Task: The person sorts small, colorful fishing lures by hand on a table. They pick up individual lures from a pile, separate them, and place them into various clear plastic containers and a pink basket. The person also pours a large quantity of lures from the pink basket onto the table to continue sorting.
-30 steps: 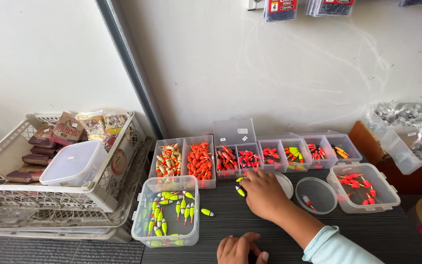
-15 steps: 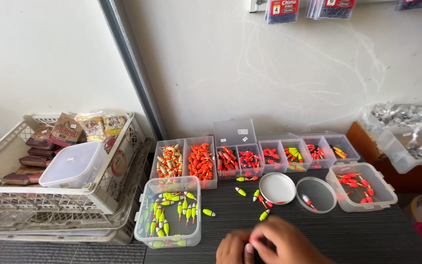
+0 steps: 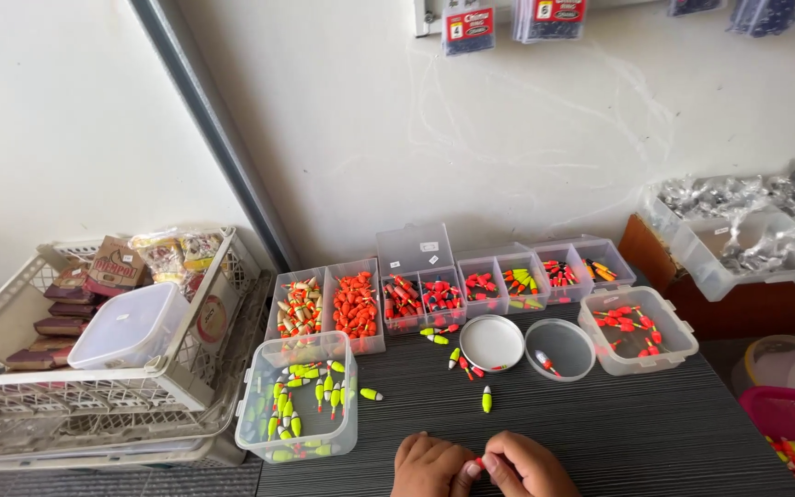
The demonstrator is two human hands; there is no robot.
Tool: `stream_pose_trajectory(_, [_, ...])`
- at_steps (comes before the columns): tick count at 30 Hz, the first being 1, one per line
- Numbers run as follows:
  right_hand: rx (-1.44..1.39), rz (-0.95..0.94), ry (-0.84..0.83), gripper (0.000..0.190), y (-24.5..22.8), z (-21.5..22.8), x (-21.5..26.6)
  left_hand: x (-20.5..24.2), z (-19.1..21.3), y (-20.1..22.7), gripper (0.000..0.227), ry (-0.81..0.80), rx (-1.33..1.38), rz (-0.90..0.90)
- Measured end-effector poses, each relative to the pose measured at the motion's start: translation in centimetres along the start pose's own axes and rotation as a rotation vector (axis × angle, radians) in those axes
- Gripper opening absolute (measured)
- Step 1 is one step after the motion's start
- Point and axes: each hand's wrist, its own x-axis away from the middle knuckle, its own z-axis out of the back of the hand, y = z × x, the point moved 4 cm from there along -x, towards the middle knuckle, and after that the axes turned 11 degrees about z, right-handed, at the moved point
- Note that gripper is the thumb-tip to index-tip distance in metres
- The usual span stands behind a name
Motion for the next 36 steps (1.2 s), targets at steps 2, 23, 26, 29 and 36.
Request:
stream_pose_trajectory(2, [0.005,0.025,-0.016,0.026,0.2,0.0,-0.1,-0.2,0.1,0.0,0.030,-0.015,0.008,-0.005])
stream_pose_trajectory(23, [0.026,0.007,-0.083,0.031,3.2,-0.9,0.9,-0.5,1.0,1.6,0.030,0.067,0.009,-0.012])
stream_pose_trajectory(26, [0.028,-0.038,-0.134,0.031,4.3,-1.4,0.8,-1.0,2.1,3.2,0.028,0.156,0.035,0.005])
stream_pose_trajectory(29, [0.009,-0.084,-0.148,0.031,3.9,-1.3,0.6,-1.4,2.5,4.0,0.032,0.262,0.042,0.021])
stream_pose_trajectory(36, [0.013,-0.259,0.006,0.027,1.4,-0.3,0.7,-0.8,0.4,1.9,0.041,0.170,-0.142,-0.048])
